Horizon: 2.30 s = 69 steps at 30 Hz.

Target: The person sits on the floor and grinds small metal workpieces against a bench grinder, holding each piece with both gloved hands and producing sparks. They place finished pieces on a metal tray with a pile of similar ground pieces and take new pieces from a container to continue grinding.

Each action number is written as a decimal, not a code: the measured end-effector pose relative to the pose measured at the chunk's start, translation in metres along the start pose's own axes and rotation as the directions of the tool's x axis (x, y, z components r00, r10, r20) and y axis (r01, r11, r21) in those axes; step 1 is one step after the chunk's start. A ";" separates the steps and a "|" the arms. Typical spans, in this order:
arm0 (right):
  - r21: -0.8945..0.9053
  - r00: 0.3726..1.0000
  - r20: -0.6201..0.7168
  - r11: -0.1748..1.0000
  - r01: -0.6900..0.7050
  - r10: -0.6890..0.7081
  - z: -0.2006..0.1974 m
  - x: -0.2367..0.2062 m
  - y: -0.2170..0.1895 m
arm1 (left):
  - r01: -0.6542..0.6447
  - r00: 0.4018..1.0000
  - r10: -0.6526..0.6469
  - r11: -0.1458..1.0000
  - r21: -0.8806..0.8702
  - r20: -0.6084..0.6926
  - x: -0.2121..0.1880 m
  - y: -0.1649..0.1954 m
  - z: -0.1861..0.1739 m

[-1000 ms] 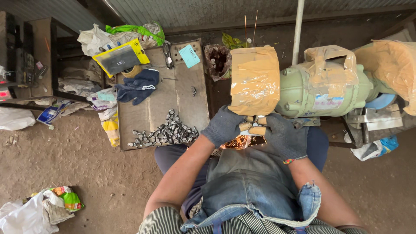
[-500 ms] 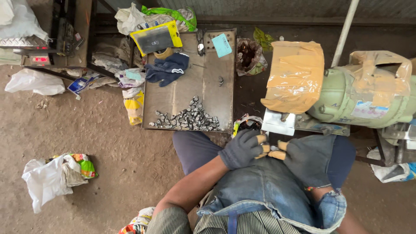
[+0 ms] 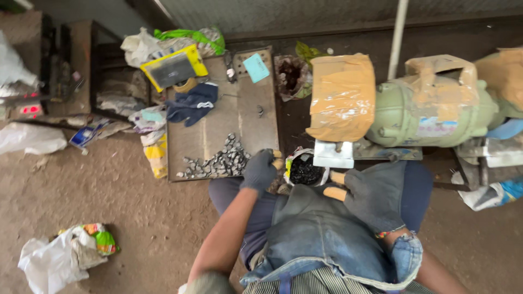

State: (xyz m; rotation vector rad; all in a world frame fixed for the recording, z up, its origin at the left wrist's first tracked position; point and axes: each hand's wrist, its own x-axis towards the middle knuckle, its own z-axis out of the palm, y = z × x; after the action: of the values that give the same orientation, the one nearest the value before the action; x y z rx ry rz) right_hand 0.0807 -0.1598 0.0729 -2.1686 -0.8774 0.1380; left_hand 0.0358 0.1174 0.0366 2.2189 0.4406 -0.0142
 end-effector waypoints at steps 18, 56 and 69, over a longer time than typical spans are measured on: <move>-0.489 0.975 -0.158 0.845 -0.217 0.159 -0.031 0.044 -0.006 | -0.645 0.762 0.647 0.755 0.118 0.029 0.047 0.066 0.047; 0.562 0.786 0.421 0.550 -0.617 0.452 -0.012 0.001 0.000 | -0.670 0.721 0.683 0.647 -0.364 -0.114 -0.036 0.058 0.023; -0.389 0.984 -0.145 0.908 -0.153 0.104 -0.034 0.049 -0.008 | -0.605 0.795 0.591 0.790 0.098 0.135 0.053 0.056 0.054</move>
State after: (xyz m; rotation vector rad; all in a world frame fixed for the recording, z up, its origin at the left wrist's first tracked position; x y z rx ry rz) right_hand 0.1253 -0.1467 0.1109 -2.5865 -0.7390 -0.1203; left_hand 0.1106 0.0606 0.0364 2.3889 -0.3508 0.1917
